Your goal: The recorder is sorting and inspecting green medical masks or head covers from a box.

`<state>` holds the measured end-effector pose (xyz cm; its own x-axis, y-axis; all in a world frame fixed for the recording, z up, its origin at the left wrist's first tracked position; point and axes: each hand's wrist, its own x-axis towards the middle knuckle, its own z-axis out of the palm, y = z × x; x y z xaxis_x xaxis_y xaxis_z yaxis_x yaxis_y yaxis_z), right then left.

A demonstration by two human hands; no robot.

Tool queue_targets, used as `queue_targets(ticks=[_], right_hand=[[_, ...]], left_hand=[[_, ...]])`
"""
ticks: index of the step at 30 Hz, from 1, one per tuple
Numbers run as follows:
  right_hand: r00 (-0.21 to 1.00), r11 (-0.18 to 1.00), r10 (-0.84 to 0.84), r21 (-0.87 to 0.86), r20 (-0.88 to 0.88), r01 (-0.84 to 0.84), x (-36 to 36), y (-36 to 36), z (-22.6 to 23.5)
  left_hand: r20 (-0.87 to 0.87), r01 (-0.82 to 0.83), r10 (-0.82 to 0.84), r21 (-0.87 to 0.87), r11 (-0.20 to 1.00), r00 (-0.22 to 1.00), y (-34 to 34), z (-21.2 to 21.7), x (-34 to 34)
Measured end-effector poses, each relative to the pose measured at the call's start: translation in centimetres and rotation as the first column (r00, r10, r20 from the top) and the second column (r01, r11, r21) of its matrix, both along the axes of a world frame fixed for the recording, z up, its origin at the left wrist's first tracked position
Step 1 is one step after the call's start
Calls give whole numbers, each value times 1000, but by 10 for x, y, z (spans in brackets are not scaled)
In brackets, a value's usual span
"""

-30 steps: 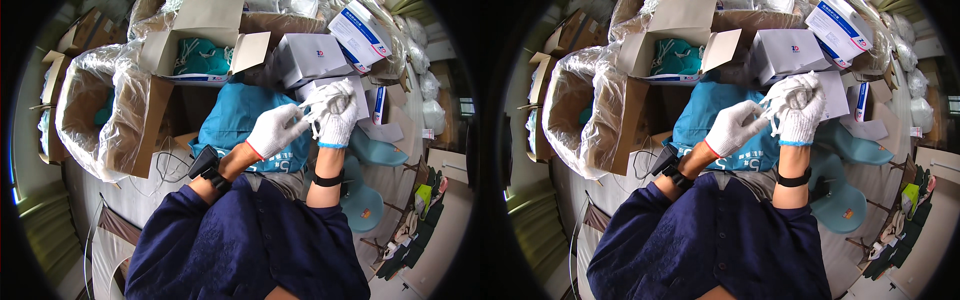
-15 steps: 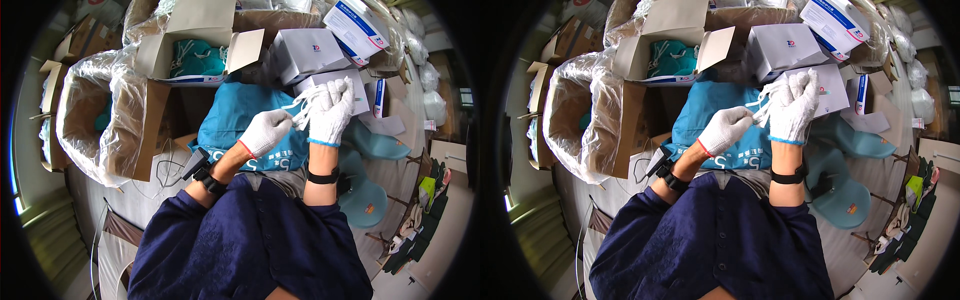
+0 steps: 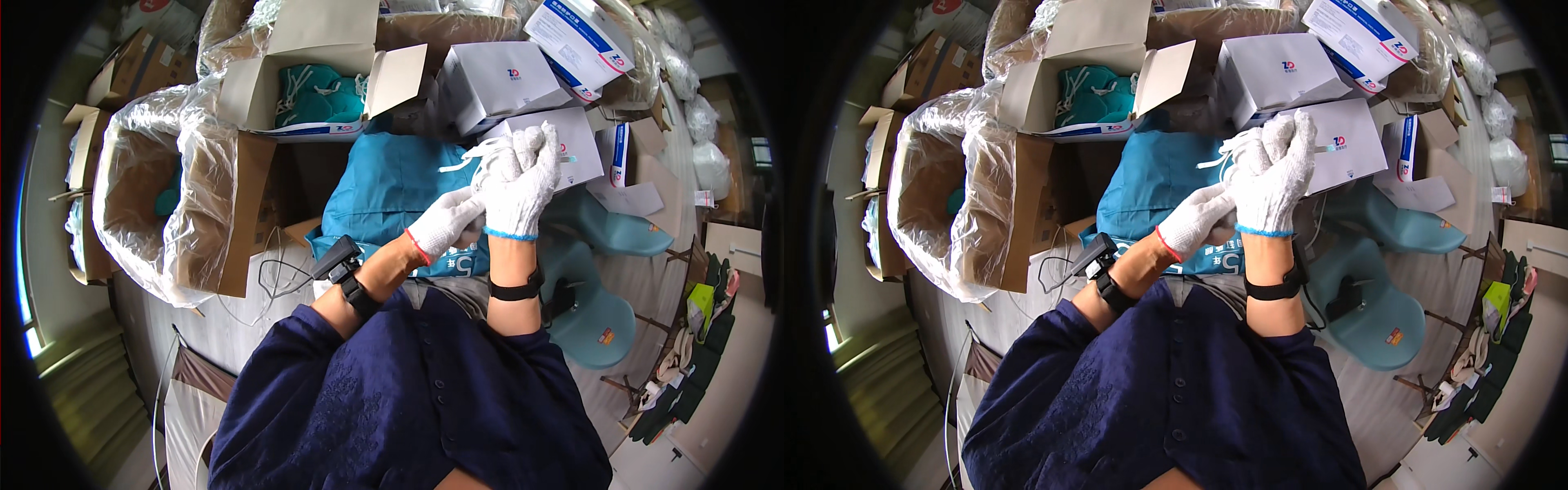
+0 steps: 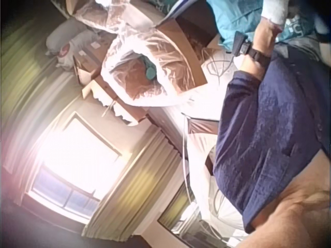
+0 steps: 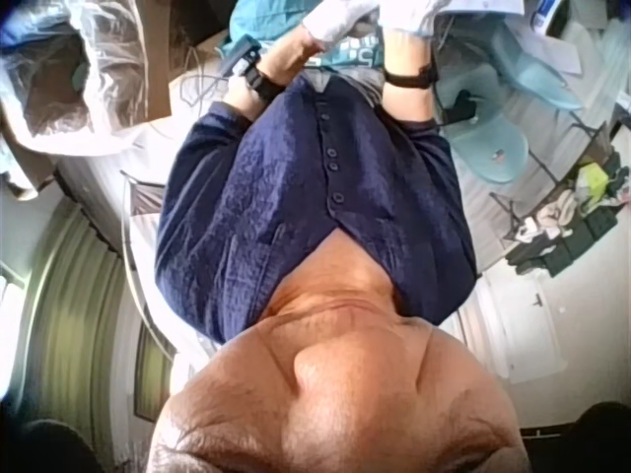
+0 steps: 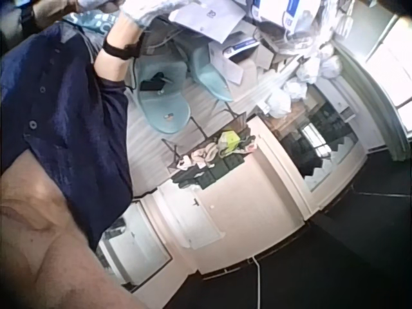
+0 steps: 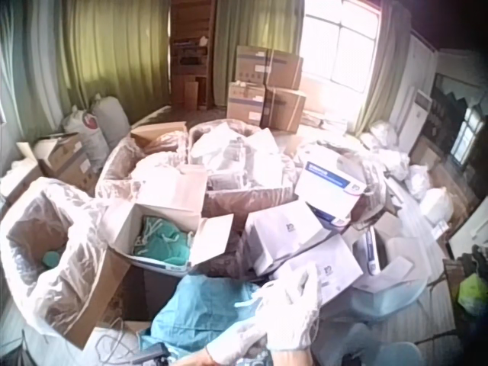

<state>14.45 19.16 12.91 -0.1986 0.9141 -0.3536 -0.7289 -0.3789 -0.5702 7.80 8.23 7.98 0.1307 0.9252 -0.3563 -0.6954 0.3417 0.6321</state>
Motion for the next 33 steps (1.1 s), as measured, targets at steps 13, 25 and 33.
queue_targets(ticks=[13, 25, 33], right_hand=[[990, 992, 116, 49, 83, -120, 29, 15, -5], [718, 643, 196, 466, 668, -608, 44, -10, -39], [272, 296, 362, 167, 891, -941, 61, -36, -36]], left_hand=[[-317, 357, -338, 2, 934, 886, -6, 3, -17], [-381, 161, -107, 114, 980, 918, -15, 24, -33], [-591, 368, -270, 50, 928, 761, -29, 13, -63]])
